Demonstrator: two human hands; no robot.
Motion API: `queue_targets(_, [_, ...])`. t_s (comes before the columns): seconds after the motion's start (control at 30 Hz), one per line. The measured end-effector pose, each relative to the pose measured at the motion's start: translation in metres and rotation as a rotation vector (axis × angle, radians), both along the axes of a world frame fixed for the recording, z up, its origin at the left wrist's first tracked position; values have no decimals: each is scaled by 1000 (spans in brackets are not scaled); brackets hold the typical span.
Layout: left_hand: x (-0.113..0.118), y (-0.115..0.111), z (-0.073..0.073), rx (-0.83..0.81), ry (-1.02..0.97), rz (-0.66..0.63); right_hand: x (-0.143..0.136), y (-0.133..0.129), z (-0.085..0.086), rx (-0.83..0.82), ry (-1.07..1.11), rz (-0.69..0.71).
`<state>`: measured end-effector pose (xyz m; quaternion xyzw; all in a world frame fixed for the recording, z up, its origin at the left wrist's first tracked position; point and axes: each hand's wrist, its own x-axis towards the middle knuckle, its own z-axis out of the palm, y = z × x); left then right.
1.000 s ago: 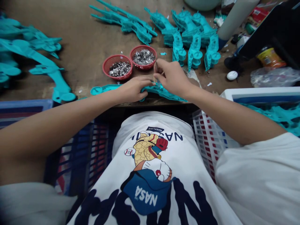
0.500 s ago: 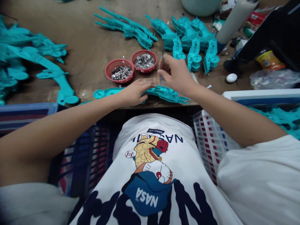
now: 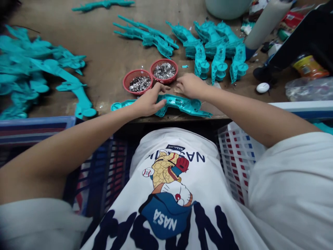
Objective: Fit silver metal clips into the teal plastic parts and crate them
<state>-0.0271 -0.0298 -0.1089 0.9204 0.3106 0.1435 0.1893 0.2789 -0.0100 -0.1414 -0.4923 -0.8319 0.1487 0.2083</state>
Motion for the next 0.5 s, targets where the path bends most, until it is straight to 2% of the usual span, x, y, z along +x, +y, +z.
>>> queue_targets(0.1, [-23, 19, 43, 37, 62, 54, -25, -17, 20, -17, -45, 106])
queue_targets(0.17, [-43, 31, 65, 24, 263, 87, -39, -29, 31, -15, -85, 249])
queue_targets(0.2, [-53, 34, 71, 7, 390, 102, -46, -32, 35, 1, -120, 323])
queue_targets(0.27, [-67, 35, 71, -31, 646, 132, -59, -30, 39, 42, -219, 452])
queue_targets(0.33, [-73, 29, 59, -52, 810, 166, -73, -18, 39, 55, -324, 551])
queue_targets(0.43, [-71, 18, 38, -55, 875, 199, -94, 5, 40, -7, -426, 628])
queue_targets(0.5, [-67, 14, 30, -47, 875, 220, -106, 15, 41, -66, -444, 639])
